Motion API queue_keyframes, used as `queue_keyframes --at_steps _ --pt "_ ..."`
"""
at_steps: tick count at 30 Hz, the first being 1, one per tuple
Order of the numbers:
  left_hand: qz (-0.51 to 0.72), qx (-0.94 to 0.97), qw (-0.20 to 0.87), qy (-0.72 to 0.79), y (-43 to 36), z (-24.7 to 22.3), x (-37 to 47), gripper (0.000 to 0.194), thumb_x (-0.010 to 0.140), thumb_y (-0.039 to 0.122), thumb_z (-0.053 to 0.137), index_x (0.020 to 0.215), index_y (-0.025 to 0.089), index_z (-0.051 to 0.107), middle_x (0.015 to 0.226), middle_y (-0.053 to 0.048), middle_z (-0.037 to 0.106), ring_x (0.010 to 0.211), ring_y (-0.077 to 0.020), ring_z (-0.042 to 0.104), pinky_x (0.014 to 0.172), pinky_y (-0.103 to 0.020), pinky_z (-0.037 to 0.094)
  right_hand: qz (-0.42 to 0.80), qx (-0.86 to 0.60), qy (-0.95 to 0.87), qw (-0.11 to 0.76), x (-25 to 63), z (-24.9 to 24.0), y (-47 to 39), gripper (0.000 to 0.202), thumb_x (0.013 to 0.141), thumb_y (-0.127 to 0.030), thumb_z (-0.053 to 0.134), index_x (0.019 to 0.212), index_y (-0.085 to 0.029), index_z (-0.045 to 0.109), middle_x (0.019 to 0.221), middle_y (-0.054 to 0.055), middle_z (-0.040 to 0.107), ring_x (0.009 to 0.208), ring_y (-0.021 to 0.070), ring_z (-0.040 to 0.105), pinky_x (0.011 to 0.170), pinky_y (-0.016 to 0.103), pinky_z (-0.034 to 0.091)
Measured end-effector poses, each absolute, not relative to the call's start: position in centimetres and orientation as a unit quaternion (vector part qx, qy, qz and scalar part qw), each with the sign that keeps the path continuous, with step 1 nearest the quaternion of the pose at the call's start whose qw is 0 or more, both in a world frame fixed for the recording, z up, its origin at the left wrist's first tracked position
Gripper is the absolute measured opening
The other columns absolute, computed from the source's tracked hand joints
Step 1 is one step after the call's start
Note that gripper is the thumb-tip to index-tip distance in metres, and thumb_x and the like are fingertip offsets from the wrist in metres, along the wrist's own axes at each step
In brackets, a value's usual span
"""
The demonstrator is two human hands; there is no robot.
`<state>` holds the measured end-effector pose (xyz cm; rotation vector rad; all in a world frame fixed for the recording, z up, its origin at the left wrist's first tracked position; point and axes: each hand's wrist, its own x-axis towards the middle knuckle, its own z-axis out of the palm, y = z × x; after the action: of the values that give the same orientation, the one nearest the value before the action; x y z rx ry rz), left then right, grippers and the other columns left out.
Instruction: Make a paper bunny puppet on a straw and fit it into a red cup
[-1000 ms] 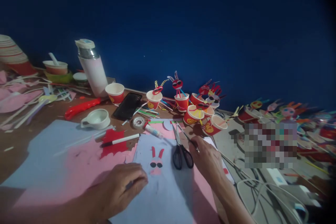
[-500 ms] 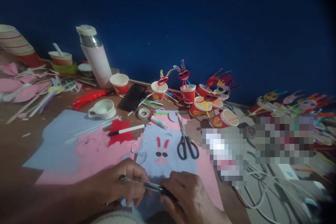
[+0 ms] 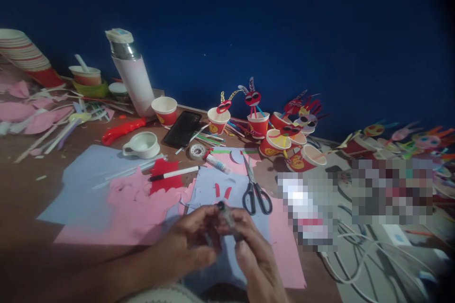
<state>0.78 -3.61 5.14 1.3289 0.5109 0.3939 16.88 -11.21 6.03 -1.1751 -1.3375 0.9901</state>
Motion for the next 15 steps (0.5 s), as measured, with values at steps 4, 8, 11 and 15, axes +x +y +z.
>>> queue_keyframes --at_steps 4,8,11,15 --pt "0.222 0.489 0.816 0.212 -3.0 5.9 2.1 0.055 0.077 0.035 0.065 0.124 0.022 0.039 0.108 -0.009 0.058 0.093 -0.0189 0.056 0.074 -0.03 0.046 0.515 -0.465 -0.394 0.602 16.2 5.2 -10.1 0.025 0.091 -0.038 0.046 0.107 -0.031 0.064 0.126 0.006 0.052 0.115 0.0231 0.053 0.084 0.035 0.05" --pt "0.262 0.446 0.823 0.232 -3.4 5.9 3.0 0.052 0.074 0.031 0.069 0.118 0.021 0.042 0.103 -0.008 0.059 0.095 -0.019 0.057 0.077 -0.031 0.045 0.545 -0.44 -0.314 0.641 15.5 4.7 -9.8 0.024 0.088 -0.038 0.053 0.109 -0.034 0.064 0.135 0.005 0.048 0.115 0.024 0.054 0.087 0.039 0.05" --pt "0.257 0.48 0.795 0.266 -3.9 5.4 3.0 0.043 0.072 0.03 0.071 0.108 0.019 0.049 0.092 -0.003 0.058 0.086 -0.0161 0.055 0.076 -0.029 0.043 0.549 -0.455 -0.313 0.628 15.9 4.5 -9.7 0.023 0.086 -0.036 0.056 0.107 -0.033 0.066 0.134 0.004 0.049 0.12 0.0234 0.049 0.095 0.04 0.043" --pt "0.181 0.557 0.757 0.289 -3.8 5.5 2.5 0.026 0.078 0.039 0.061 0.086 0.015 0.058 0.077 0.0 0.054 0.071 -0.0134 0.047 0.065 -0.025 0.038 0.502 -0.486 -0.363 0.617 17.0 4.4 -9.4 0.018 0.081 -0.039 0.063 0.092 -0.028 0.07 0.113 0.005 0.06 0.107 0.0211 0.056 0.089 0.034 0.046"
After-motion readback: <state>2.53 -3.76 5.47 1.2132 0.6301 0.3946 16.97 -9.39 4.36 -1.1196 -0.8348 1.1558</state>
